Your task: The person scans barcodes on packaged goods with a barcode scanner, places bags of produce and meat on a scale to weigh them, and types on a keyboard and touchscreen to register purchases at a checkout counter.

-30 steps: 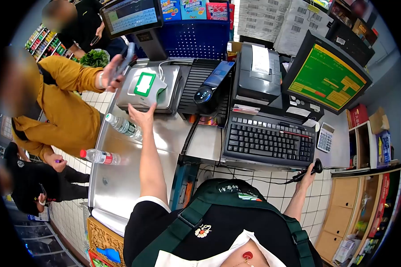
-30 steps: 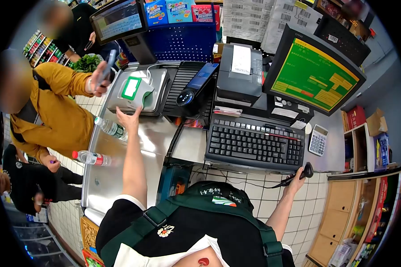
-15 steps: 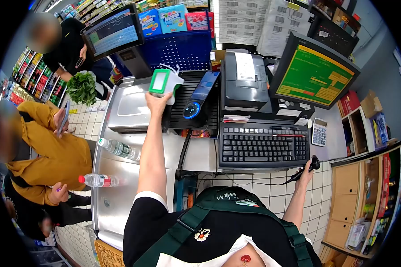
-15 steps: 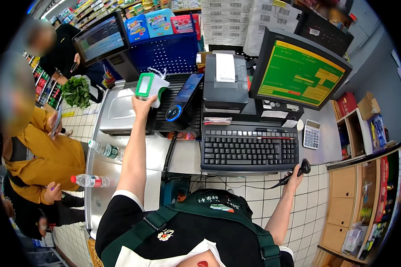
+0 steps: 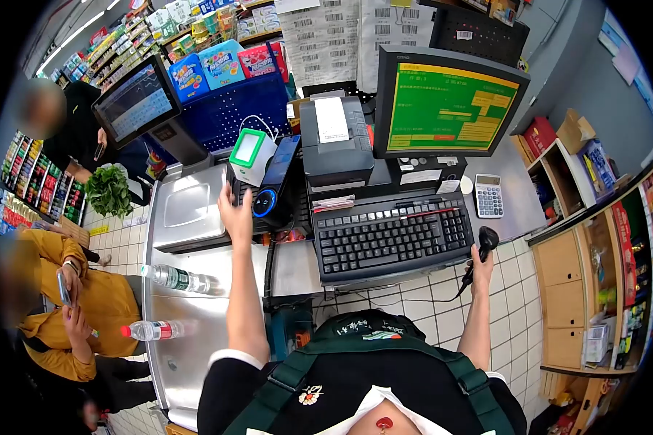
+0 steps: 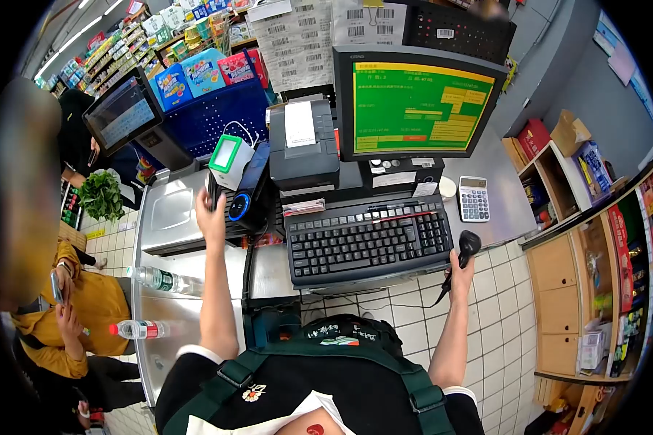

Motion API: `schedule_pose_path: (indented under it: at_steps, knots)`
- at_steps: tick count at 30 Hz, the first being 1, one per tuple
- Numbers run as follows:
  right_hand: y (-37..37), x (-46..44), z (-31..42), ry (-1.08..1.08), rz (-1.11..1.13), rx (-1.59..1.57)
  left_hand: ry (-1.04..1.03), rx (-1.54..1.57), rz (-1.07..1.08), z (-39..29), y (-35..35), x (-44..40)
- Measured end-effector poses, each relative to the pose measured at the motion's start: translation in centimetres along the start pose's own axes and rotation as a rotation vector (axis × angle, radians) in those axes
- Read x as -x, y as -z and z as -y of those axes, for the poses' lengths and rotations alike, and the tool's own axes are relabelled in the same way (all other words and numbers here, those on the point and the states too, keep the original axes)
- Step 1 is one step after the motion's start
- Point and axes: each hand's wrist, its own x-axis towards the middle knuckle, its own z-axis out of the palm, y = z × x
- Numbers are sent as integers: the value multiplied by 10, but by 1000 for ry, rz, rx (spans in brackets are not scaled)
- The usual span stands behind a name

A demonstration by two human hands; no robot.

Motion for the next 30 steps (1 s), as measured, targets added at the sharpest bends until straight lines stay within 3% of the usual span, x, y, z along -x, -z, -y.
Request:
schedule_pose_path:
  at_steps: [2,4,8,10,12,13,30]
  knots:
    - [0,3,9,-5,9,-17,28,243,-59,-15,8,58]
    - [3,-1,7,13,64,-26,56,191,11,-50,18,120]
    - [8,-9,9,39,123,-12,325,332,362,-72,13,218]
    - [10,-12,13,39,157,-10,278,249,609,-86,10,234]
    - [12,-13,15,18,195,-8,130,165,712,-94,1,239]
    - [13,-14,14,19,206,-6,9,64,725,-101,-2,237]
    - [19,-25,8,8,377,-59,72,-123,662,-111,-11,236]
